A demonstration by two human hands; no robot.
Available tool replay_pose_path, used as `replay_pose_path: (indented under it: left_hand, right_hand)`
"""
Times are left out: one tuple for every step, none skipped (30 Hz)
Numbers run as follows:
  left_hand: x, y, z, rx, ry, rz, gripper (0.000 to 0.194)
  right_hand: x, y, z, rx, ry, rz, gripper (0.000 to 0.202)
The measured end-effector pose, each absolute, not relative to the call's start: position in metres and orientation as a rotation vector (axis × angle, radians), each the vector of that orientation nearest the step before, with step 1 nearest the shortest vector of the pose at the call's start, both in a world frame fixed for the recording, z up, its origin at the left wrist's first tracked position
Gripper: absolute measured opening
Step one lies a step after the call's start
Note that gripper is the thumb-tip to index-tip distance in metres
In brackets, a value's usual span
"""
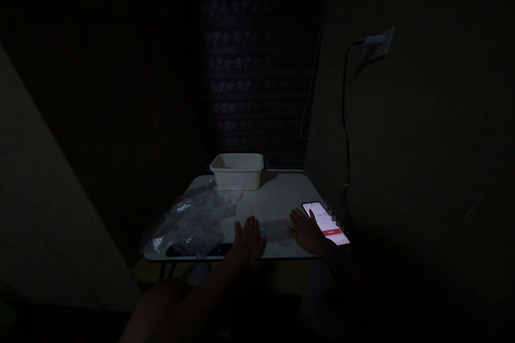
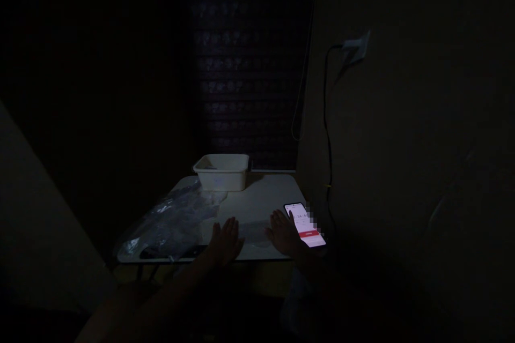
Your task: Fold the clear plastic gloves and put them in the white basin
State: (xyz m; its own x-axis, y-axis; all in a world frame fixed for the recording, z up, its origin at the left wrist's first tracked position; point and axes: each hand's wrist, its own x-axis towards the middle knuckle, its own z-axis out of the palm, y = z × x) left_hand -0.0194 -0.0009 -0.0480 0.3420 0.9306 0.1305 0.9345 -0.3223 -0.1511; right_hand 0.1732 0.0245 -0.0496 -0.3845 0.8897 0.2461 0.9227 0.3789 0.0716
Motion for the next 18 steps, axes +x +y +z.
replay_pose_path:
  left_hand:
    - [-0.019, -0.001, -0.048, -2.404, -1.698, -0.03, 0.053]
    - [-0.019, -0.001, -0.047, -2.405, -1.701, -0.033, 0.053]
    - [-0.019, -0.001, -0.047, -2.406, -1.702, -0.037, 0.053]
    - [-0.02, -0.001, -0.047, -2.405, -1.705, -0.044, 0.053]
    - [-0.02, -0.001, -0.046, -2.4, -1.708, -0.055, 0.053]
    - [-0.02, 0.0, -0.045, -2.393, -1.71, -0.073, 0.053]
    - [-0.021, 0.0, -0.044, -2.384, -1.711, -0.096, 0.052]
    - [-0.021, 0.001, -0.043, -2.374, -1.711, -0.122, 0.051]
    - [-0.022, 0.001, -0.042, -2.365, -1.71, -0.148, 0.05]
    - [-0.022, 0.002, -0.04, -2.364, -1.707, -0.171, 0.048]
    - [-0.021, 0.002, -0.04, -2.372, -1.696, -0.189, 0.047]
    - [-0.021, 0.003, -0.039, -2.391, -1.679, -0.2, 0.046]
    - [-0.02, 0.003, -0.039, -2.419, -1.656, -0.202, 0.045]
    - [-0.019, 0.002, -0.04, -2.451, -1.629, -0.199, 0.044]
    - [-0.018, 0.002, -0.041, -2.483, -1.595, -0.19, 0.044]
    - [-0.016, 0.001, -0.042, -2.509, -1.564, -0.177, 0.043]
    - [-0.015, 0.0, -0.044, -2.524, -1.542, -0.16, 0.043]
    - [-0.014, -0.001, -0.045, -2.53, -1.528, -0.143, 0.043]
  right_hand:
    - [0.176, 0.026, -0.047, -1.655, -2.448, -0.309, 0.047]
    - [0.178, 0.028, -0.043, -1.674, -2.43, -0.318, 0.045]
    - [0.18, 0.03, -0.039, -1.695, -2.41, -0.323, 0.044]
    - [0.182, 0.032, -0.035, -1.711, -2.39, -0.324, 0.042]
    - [0.183, 0.034, -0.03, -1.72, -2.373, -0.32, 0.041]
    - [0.183, 0.035, -0.025, -1.726, -2.359, -0.309, 0.041]
    - [0.182, 0.036, -0.02, -1.726, -2.35, -0.291, 0.04]
    - [0.179, 0.036, -0.016, -1.721, -2.345, -0.267, 0.041]
    - [0.176, 0.036, -0.012, -1.714, -2.345, -0.238, 0.041]
    - [0.172, 0.035, -0.009, -1.702, -2.35, -0.207, 0.042]
    - [0.167, 0.034, -0.008, -1.685, -2.36, -0.175, 0.042]
    - [0.161, 0.032, -0.007, -1.66, -2.38, -0.146, 0.042]
    - [0.155, 0.03, -0.008, -1.624, -2.409, -0.12, 0.042]
    - [0.149, 0.028, -0.01, -1.576, -2.449, -0.104, 0.042]
    - [0.142, 0.026, -0.014, -1.52, -2.494, -0.093, 0.042]
    - [0.136, 0.023, -0.018, -1.482, -2.525, -0.082, 0.042]
    - [0.131, 0.021, -0.024, -1.449, -2.568, -0.061, 0.044]
    - [0.126, 0.019, -0.029, -1.42, -2.596, -0.049, 0.046]
